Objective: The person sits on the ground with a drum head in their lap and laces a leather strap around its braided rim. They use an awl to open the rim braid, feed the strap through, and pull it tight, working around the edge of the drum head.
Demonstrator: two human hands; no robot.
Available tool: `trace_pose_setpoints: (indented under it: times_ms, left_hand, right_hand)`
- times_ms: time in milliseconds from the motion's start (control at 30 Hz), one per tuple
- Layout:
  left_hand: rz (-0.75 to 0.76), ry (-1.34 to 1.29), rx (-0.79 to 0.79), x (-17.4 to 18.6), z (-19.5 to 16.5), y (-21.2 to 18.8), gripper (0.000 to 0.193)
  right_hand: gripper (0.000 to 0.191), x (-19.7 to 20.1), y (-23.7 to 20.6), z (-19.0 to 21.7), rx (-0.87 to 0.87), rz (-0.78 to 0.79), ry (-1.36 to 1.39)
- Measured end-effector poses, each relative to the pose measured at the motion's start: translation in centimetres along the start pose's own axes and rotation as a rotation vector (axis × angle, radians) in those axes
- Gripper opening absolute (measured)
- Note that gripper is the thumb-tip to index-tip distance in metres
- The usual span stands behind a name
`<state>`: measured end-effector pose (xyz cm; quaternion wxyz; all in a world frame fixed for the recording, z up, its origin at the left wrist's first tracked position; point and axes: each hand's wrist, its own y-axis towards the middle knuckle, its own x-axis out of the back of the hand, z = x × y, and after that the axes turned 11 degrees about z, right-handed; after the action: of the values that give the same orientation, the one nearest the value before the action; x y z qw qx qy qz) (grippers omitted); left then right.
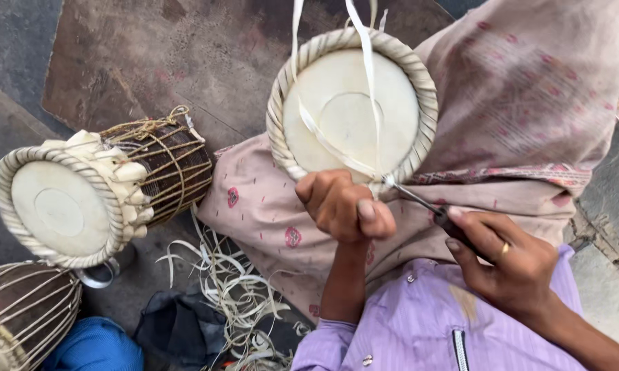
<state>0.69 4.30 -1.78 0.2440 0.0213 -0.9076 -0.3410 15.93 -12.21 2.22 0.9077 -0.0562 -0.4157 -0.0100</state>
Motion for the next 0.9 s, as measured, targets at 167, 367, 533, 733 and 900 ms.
trace_pose_setpoints:
  times_ms: [167,367,533,733,900]
  left_hand:
    - [0.273,0.133,0.234,1.9,-2.2,2.9,0.024]
    - [0.667,0.153,0.35,4.4,-3.0,6.6,0.014]
    - [0.459,-0.62,0.454,5.4,1.7,6.4,0.027]
    - [-0.377,-0.766,0.292,10.4,4.8,8.3,0.021]
    - [-0.855,-0.175,0.256,25.4,8.5,8.3,0.017]
  right_hand:
    - [0.045,2.3,1.2,-2.1,-0.508,0.39,0.785]
    - [0.052,2.5,1.5,-5.7,-0.604,0.546,1.301]
    - [0.053,3.3,2.8,-3.6,-0.254,0.485,0.637]
    - [0.049,4.1,2.9,0.8,-0.21,0.307,-0.095]
    - [0.05,4.0,3.3,0.5,-0.148,0.307,-0.051]
